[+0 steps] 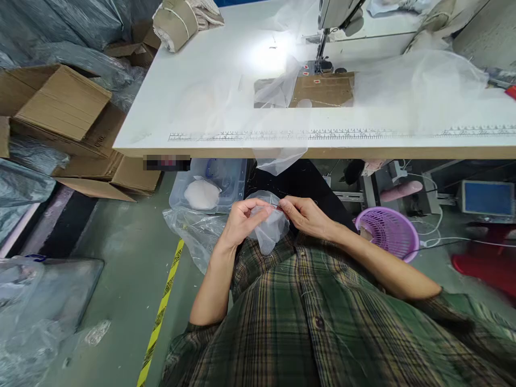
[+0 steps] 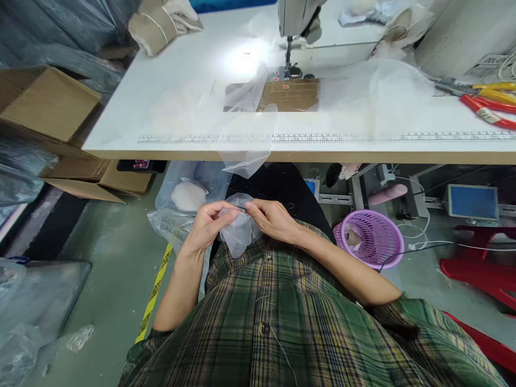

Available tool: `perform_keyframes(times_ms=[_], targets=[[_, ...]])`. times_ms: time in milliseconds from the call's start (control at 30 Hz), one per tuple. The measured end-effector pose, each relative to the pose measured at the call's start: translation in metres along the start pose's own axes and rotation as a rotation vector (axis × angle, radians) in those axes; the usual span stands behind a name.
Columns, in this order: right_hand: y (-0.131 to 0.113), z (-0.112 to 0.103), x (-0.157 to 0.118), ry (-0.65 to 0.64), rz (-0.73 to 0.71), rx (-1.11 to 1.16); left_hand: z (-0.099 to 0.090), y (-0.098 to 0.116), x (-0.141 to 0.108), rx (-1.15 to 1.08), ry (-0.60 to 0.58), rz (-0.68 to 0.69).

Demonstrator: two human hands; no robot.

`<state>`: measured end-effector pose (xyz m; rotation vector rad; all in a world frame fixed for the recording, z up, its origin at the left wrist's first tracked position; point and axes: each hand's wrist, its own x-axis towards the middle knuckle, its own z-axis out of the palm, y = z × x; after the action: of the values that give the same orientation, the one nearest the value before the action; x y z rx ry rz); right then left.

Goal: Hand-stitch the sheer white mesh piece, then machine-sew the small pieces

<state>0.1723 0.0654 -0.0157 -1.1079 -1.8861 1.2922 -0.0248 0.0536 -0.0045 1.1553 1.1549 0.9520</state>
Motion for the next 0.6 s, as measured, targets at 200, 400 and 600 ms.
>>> perform_keyframes(times_ms=[200, 400, 600], targets=[[-0.006, 0.003, 0.009, 0.045, 0.004, -0.079, 0.002, -0.003, 0.003, -0.008, -0.008, -0.011], [0.000, 0.002, -0.015, -0.049, 0.015, 0.211, 0.002, 0.004, -0.016, 0.067, -0.113, -0.104], [0.015, 0.000, -0.031, -0.223, 0.127, 0.322, -0.021, 0.011, -0.021, 0.147, -0.356, -0.143]])
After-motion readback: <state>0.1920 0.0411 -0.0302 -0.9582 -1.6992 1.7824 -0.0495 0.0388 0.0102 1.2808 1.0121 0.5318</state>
